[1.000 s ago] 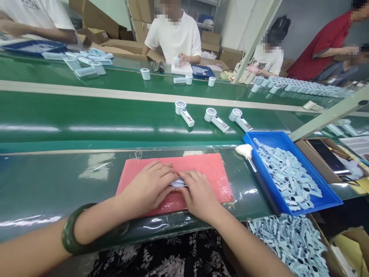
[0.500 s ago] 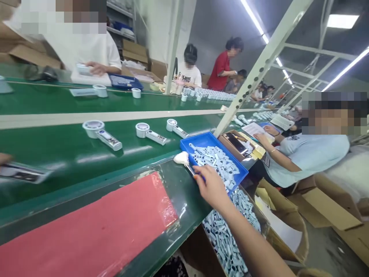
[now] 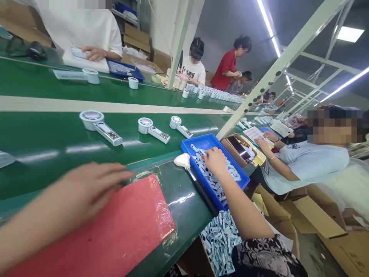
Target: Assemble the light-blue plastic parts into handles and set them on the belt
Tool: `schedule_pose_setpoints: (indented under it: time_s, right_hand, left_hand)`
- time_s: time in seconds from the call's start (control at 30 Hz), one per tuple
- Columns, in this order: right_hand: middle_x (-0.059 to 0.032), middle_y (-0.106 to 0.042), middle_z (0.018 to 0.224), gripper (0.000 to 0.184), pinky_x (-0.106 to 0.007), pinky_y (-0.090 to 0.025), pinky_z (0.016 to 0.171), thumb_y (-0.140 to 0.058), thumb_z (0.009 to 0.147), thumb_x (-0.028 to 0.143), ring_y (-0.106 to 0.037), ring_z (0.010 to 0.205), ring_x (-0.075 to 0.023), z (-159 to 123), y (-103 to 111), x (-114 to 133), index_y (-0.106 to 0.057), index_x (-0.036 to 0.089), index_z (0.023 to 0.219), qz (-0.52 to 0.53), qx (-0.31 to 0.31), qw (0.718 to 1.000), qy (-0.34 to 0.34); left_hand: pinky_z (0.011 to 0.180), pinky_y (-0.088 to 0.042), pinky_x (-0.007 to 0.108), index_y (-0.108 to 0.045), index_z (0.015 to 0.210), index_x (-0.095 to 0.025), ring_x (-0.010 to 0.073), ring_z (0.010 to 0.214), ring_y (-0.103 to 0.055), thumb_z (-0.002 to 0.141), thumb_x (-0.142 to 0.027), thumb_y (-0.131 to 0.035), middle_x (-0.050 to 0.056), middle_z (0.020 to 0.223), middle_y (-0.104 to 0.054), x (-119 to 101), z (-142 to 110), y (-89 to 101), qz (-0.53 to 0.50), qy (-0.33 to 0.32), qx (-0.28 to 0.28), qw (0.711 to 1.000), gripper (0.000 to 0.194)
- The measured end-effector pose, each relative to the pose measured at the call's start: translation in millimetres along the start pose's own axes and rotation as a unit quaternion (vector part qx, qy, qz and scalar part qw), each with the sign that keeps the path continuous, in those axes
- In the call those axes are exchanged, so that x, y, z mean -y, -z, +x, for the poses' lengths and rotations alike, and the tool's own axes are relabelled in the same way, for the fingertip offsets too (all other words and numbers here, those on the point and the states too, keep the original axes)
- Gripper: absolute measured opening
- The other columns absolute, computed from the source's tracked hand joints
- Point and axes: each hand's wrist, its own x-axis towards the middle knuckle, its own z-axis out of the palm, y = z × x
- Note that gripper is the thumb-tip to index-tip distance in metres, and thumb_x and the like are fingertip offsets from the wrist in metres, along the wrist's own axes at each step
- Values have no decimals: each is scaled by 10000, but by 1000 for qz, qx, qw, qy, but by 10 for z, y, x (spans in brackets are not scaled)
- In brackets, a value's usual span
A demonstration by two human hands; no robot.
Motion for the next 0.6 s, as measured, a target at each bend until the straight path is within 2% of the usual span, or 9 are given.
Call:
schedule_pose_setpoints:
  time_s: [0.1, 0.13, 0.2, 0.3, 0.37, 0.43, 0.5, 0.6]
  right_hand:
    - [-192, -687, 1108, 160, -395, -463, 914, -612, 981, 163, -625, 1101, -312, 17, 52, 57, -751, 92, 1017, 3, 2, 1000, -23]
    - [-187, -702, 1074, 150, -397, -473, 890, -614, 975, 158, -645, 1057, -311, -7, 84, 89, -746, 97, 1011, 13, 2, 1000, -27]
    - [-149, -729, 1033, 154, -388, -491, 861, -600, 982, 177, -672, 981, -289, -119, 154, 210, -733, 128, 1042, 48, 5, 999, -14]
    - [-70, -738, 1018, 166, -354, -504, 848, -562, 1003, 238, -677, 920, -235, -423, 228, 562, -704, 193, 1078, 128, 10, 990, 53]
    - [-56, -724, 1002, 162, -361, -499, 845, -548, 1005, 259, -662, 916, -232, -656, 242, 866, -690, 215, 1071, 196, 3, 971, 137]
    - [-59, -712, 999, 163, -379, -486, 846, -536, 1007, 246, -647, 935, -240, -848, 232, 1159, -683, 221, 1074, 257, -3, 941, 218]
    - [-56, -714, 1010, 171, -385, -476, 843, -530, 1007, 221, -638, 953, -240, -962, 203, 1401, -683, 223, 1082, 301, 4, 917, 260]
    - [-38, -715, 994, 160, -367, -474, 801, -552, 996, 218, -625, 914, -221, -982, 149, 1639, -703, 236, 1046, 364, 46, 894, 258]
  left_hand:
    - [887, -618, 442, -713, 1237, -358, 253, 1087, -719, 1007, -257, -429, 0, 1270, -730, -614, 4, -253, -34, -81, 14, 996, 378]
    - [874, -628, 395, -709, 1236, -352, 231, 1086, -722, 1011, -251, -432, -6, 1253, -737, -764, 7, -291, -68, -84, 18, 994, 371]
    - [862, -635, 325, -679, 1285, -349, 201, 1099, -718, 1019, -269, -466, -5, 1262, -731, -935, 17, -308, -144, -38, 31, 988, 350]
    - [830, -635, 304, -583, 1422, -312, 190, 1035, -722, 1029, -332, -508, 44, 1223, -734, -927, 53, -274, -275, 86, 16, 957, 401]
    - [787, -628, 300, -539, 1466, -261, 181, 949, -719, 1024, -359, -525, 72, 1136, -744, -835, 80, -259, -367, 149, -15, 918, 452]
    - [770, -619, 300, -549, 1449, -219, 172, 895, -705, 1002, -378, -570, 86, 1089, -743, -728, 90, -257, -446, 180, -41, 876, 475]
    - [771, -610, 303, -632, 1338, -185, 166, 862, -689, 960, -400, -648, 95, 1065, -742, -627, 81, -251, -503, 191, -49, 842, 435]
    - [761, -596, 299, -724, 1068, -144, 151, 785, -662, 907, -428, -738, 81, 939, -734, -511, 58, -204, -552, 194, -46, 810, 327]
